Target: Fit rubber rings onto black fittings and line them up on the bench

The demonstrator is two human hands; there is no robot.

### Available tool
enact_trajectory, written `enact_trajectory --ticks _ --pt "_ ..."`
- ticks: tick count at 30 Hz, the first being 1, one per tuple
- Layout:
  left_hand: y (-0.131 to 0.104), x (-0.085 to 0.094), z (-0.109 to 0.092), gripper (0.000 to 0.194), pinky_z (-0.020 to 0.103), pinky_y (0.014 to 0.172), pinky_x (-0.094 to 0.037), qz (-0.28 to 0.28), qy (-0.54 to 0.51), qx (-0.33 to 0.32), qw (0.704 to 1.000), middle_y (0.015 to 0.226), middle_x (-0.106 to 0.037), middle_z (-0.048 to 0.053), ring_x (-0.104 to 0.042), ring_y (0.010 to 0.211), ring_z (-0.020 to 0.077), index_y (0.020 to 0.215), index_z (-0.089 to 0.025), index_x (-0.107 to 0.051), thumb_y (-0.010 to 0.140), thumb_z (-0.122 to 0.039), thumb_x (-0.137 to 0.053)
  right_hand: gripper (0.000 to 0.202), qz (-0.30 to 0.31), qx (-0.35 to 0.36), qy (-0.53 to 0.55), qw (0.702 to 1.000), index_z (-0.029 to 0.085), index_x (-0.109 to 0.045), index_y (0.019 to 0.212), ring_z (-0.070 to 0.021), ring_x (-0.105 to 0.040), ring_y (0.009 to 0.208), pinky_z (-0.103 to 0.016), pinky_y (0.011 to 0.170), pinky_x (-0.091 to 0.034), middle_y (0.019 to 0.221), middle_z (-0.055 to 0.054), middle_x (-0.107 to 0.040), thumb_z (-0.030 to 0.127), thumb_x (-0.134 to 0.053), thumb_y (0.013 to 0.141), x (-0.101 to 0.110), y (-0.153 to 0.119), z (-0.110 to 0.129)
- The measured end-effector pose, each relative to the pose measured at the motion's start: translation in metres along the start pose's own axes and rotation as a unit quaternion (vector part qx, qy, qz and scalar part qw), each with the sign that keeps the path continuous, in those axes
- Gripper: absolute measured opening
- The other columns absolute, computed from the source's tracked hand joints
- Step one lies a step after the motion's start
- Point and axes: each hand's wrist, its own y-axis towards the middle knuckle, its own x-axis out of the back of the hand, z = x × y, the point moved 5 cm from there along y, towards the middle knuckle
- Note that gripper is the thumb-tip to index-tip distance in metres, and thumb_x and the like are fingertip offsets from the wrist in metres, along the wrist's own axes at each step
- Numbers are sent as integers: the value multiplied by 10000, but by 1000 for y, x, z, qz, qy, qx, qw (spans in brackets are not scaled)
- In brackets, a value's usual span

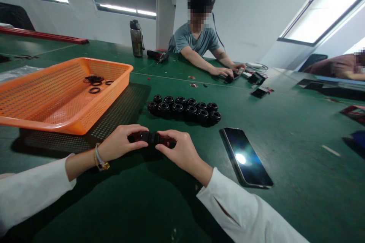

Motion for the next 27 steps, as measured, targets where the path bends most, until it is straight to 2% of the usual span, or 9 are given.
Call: enact_trajectory --ticks 8,13,20,27 --pt "0 0 1 256 217 618 -475 -4 1 2 1000 817 -676 37 -604 663 141 909 -129 -647 723 -305 -659 296 -11 18 4 1000 189 -703 959 -155 -634 672 -286 620 -526 875 -53 -704 130 -671 671 2 1 2" --pt "0 0 2 269 228 638 -482 -7 4 7 1000 833 -680 48 -611 678 151 917 -118 -651 722 -303 -659 318 -18 6 7 1000 138 -679 979 -153 -623 661 -295 640 -527 848 -63 -701 112 -671 663 1 1 2" --pt "0 0 1 276 226 631 -483 -7 -3 10 1000 838 -682 54 -612 678 152 926 -109 -652 724 -297 -659 255 -25 -6 34 999 162 -665 898 -146 -626 659 -286 651 -535 803 -33 -700 103 -672 650 0 0 1" --pt "0 1 1 264 217 621 -474 -8 -2 5 1000 821 -682 43 -605 664 143 920 -114 -653 727 -294 -658 258 -27 -13 18 999 144 -680 916 -153 -638 658 -282 637 -535 828 -52 -717 118 -676 659 1 0 1"
